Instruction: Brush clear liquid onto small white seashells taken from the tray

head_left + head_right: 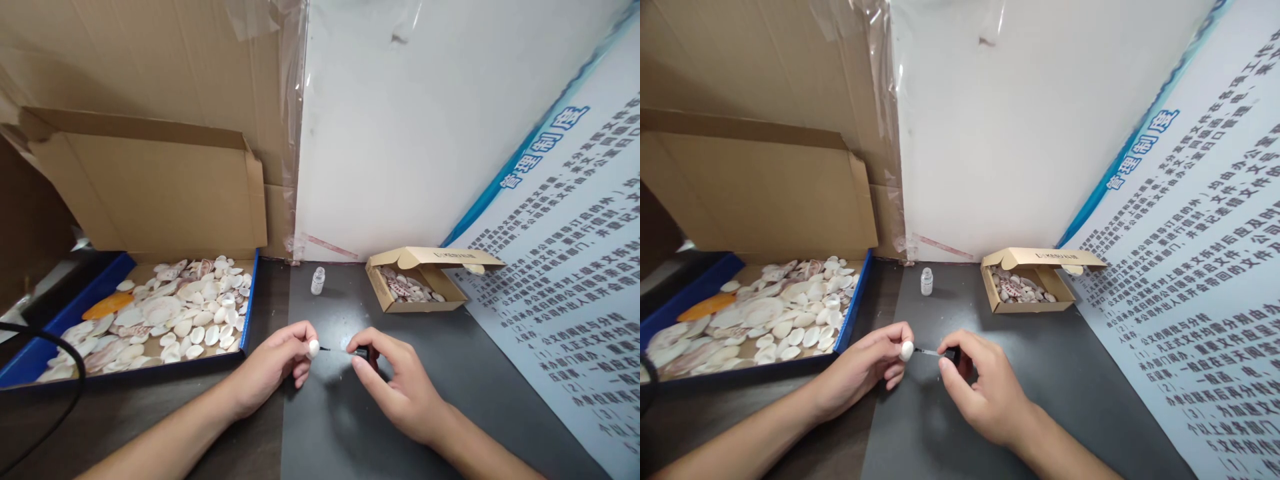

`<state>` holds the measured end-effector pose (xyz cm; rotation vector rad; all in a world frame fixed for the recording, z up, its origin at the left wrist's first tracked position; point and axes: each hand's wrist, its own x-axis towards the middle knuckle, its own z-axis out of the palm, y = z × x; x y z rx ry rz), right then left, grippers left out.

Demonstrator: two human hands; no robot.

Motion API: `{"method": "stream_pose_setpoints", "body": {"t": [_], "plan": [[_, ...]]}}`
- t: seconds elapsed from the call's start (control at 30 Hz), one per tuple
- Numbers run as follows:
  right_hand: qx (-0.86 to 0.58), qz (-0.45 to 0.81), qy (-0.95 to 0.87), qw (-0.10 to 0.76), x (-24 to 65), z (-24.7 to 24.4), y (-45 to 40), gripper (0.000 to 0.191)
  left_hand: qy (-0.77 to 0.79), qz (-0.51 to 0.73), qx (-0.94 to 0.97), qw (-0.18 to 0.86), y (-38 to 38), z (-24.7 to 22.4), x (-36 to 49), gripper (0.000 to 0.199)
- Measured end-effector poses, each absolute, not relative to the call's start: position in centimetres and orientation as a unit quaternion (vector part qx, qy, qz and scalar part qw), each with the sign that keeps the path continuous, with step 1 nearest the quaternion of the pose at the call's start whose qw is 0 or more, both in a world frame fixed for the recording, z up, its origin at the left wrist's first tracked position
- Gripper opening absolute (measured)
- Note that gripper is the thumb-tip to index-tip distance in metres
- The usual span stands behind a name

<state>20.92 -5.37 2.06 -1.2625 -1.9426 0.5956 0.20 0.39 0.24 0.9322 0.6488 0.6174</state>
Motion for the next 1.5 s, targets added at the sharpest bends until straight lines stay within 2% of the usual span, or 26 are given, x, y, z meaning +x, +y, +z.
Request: {"method": "stream_pose_setpoints", "body": {"t": [0.47, 0.93, 1.13, 1.33, 1.5], "plan": [[-0.457, 0.250, -0.769, 0.370, 21.00, 1.87, -5.32, 0.012, 0.305, 0.290, 0.429, 0.799, 0.42, 0.27, 0.30, 0.013], [-0.502, 0.255, -0.752, 0.343, 20.80, 1.78, -5.21, 0.011, 0.305, 0.294, 0.430, 0.798, 0.49, 0.24, 0.35, 0.011], [-0.483, 0.262, -0.752, 0.365, 21.04, 1.61, -5.44, 0.012, 0.308, 0.295, 0.432, 0.795, 0.40, 0.14, 0.34, 0.013], [-0.495, 0.275, -0.753, 0.335, 20.81, 1.76, -5.30, 0.013, 0.304, 0.295, 0.427, 0.799, 0.51, 0.07, 0.36, 0.011], [-0.492, 0.259, -0.748, 0.363, 20.83, 1.79, -5.23, 0.011, 0.308, 0.294, 0.428, 0.797, 0.31, 0.13, 0.32, 0.012]]}}
